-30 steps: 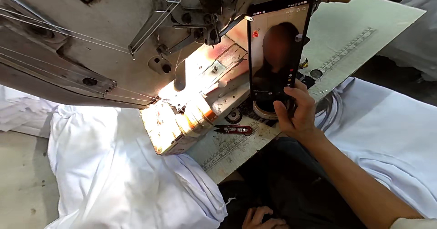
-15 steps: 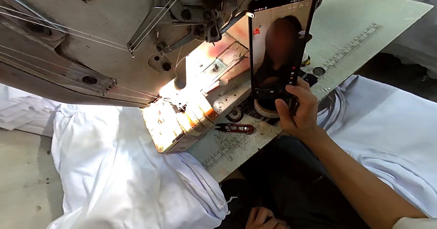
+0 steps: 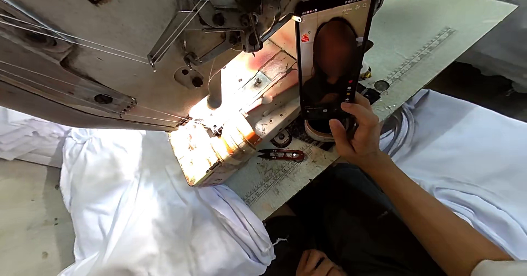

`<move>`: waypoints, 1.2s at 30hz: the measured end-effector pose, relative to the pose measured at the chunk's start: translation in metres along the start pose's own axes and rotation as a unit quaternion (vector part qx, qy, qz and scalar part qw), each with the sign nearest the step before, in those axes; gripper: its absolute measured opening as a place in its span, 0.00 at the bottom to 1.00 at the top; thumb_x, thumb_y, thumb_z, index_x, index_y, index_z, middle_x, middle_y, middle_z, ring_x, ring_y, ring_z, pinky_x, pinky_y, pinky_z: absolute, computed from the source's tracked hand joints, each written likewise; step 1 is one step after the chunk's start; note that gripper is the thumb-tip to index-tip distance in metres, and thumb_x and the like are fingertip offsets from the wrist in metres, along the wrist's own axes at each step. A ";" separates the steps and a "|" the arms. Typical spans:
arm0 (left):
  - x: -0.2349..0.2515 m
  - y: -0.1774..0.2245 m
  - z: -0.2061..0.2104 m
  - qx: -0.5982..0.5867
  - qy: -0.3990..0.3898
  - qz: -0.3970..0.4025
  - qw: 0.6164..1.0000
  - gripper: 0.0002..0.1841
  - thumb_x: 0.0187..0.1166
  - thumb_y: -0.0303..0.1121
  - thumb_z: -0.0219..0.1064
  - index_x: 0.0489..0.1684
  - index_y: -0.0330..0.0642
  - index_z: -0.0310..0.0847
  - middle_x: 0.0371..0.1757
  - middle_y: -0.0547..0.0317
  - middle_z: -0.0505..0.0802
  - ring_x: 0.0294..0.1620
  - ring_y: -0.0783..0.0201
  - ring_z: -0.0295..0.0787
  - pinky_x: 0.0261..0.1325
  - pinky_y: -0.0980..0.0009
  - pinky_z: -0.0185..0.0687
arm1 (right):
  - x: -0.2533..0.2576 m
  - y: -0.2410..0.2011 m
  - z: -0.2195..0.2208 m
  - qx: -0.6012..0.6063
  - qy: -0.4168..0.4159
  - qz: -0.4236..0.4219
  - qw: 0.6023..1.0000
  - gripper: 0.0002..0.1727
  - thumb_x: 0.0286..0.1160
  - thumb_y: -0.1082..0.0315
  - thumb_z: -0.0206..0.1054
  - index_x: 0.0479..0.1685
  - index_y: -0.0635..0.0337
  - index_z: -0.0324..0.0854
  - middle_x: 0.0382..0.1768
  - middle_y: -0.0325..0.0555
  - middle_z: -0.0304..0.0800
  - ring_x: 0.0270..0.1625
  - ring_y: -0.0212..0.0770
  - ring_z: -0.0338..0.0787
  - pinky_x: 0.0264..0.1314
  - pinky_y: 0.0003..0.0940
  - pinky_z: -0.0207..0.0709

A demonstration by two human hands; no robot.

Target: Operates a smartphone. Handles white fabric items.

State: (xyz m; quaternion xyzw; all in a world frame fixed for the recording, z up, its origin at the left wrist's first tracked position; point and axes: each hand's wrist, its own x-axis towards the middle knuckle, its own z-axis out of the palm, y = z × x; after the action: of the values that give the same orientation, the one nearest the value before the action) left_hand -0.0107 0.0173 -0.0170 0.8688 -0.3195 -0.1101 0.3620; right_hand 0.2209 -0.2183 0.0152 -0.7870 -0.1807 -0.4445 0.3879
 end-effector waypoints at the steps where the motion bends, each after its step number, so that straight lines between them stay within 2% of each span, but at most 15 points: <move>1: 0.000 0.000 0.000 -0.003 -0.002 -0.001 1.000 0.13 0.67 0.19 0.65 0.41 0.42 0.95 0.42 0.55 0.97 0.54 0.51 0.91 0.65 0.57 0.80 | 0.000 0.000 0.000 0.001 -0.001 0.002 1.000 0.18 0.87 0.65 0.57 0.73 0.53 0.65 0.77 0.56 0.73 0.78 0.40 0.78 0.74 0.34 0.76; 5: 0.005 0.003 -0.016 -0.025 -0.087 -0.027 0.995 0.18 0.72 0.18 0.65 0.53 0.45 0.96 0.57 0.60 0.98 0.68 0.51 0.89 0.72 0.50 0.77 | 0.000 0.000 -0.001 -0.002 -0.002 0.005 1.000 0.19 0.87 0.65 0.57 0.73 0.53 0.66 0.76 0.56 0.74 0.77 0.41 0.79 0.72 0.35 0.77; 8: 0.012 0.005 -0.027 -0.037 -0.150 -0.042 0.987 0.19 0.73 0.19 0.66 0.59 0.45 0.94 0.63 0.61 0.96 0.73 0.49 0.86 0.73 0.45 0.75 | 0.000 -0.001 -0.001 -0.008 -0.003 0.005 1.000 0.18 0.87 0.64 0.56 0.72 0.53 0.65 0.76 0.55 0.74 0.78 0.41 0.78 0.73 0.34 0.76; 10: 0.015 0.003 -0.028 -0.039 -0.151 -0.039 0.987 0.18 0.73 0.20 0.67 0.57 0.46 0.95 0.60 0.61 0.97 0.72 0.50 0.87 0.73 0.46 0.75 | 0.000 -0.001 0.000 -0.011 -0.003 0.007 1.000 0.18 0.88 0.64 0.56 0.73 0.53 0.65 0.76 0.55 0.74 0.78 0.39 0.77 0.74 0.33 0.75; 13: 0.020 -0.004 -0.018 -0.020 -0.111 -0.003 0.994 0.11 0.71 0.21 0.68 0.41 0.45 0.95 0.45 0.59 0.98 0.60 0.54 0.91 0.66 0.54 0.80 | 0.000 -0.001 0.000 -0.007 0.001 0.005 1.000 0.19 0.87 0.65 0.56 0.73 0.53 0.65 0.76 0.55 0.74 0.78 0.40 0.77 0.74 0.34 0.75; 16: 0.028 -0.002 -0.018 0.015 -0.116 0.029 0.993 0.08 0.71 0.21 0.67 0.33 0.44 0.92 0.37 0.59 0.96 0.54 0.55 0.91 0.63 0.56 0.80 | 0.000 -0.001 0.000 -0.008 0.001 0.001 1.000 0.19 0.86 0.65 0.56 0.73 0.53 0.65 0.75 0.55 0.74 0.77 0.40 0.78 0.73 0.34 0.76; 19: 0.029 0.000 -0.021 0.016 -0.137 0.029 0.990 0.10 0.69 0.19 0.67 0.35 0.43 0.93 0.38 0.57 0.96 0.55 0.54 0.91 0.64 0.54 0.79 | 0.000 -0.001 0.000 -0.004 -0.001 0.003 1.000 0.19 0.86 0.65 0.57 0.73 0.52 0.65 0.76 0.55 0.73 0.77 0.40 0.78 0.73 0.34 0.76; 25: 0.022 0.001 -0.025 -0.019 -0.160 -0.006 0.987 0.16 0.72 0.17 0.63 0.45 0.44 0.95 0.46 0.58 0.98 0.61 0.54 0.91 0.68 0.52 0.78 | 0.000 -0.001 0.000 -0.010 0.001 0.004 1.000 0.18 0.87 0.65 0.56 0.72 0.53 0.66 0.76 0.54 0.73 0.78 0.39 0.77 0.75 0.33 0.75; 30: 0.019 0.000 -0.019 -0.022 -0.125 -0.007 0.992 0.14 0.71 0.17 0.64 0.43 0.43 0.95 0.45 0.57 0.98 0.60 0.54 0.92 0.67 0.52 0.80 | 0.000 -0.001 0.000 -0.009 -0.004 0.010 1.000 0.18 0.87 0.65 0.56 0.71 0.53 0.66 0.76 0.55 0.73 0.77 0.39 0.77 0.74 0.33 0.75; 32: 0.021 0.000 -0.017 -0.013 -0.115 -0.006 0.993 0.13 0.70 0.18 0.66 0.41 0.44 0.95 0.46 0.58 0.98 0.61 0.54 0.92 0.66 0.51 0.81 | -0.001 -0.001 -0.001 -0.007 -0.007 0.012 1.000 0.18 0.87 0.65 0.56 0.71 0.53 0.66 0.76 0.55 0.73 0.77 0.39 0.78 0.74 0.33 0.75; 36: 0.027 -0.005 -0.022 0.014 -0.156 0.007 0.988 0.14 0.72 0.22 0.68 0.47 0.50 0.94 0.52 0.66 0.97 0.65 0.58 0.89 0.67 0.53 0.79 | 0.000 -0.001 -0.001 -0.015 -0.008 0.009 1.000 0.17 0.88 0.64 0.55 0.71 0.55 0.67 0.75 0.58 0.74 0.76 0.41 0.79 0.72 0.34 0.77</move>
State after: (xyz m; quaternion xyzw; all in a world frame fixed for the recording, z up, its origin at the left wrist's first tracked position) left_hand 0.0219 0.0152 -0.0033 0.8436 -0.3799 -0.2372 0.2962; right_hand 0.2193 -0.2187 0.0160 -0.7979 -0.1701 -0.4370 0.3787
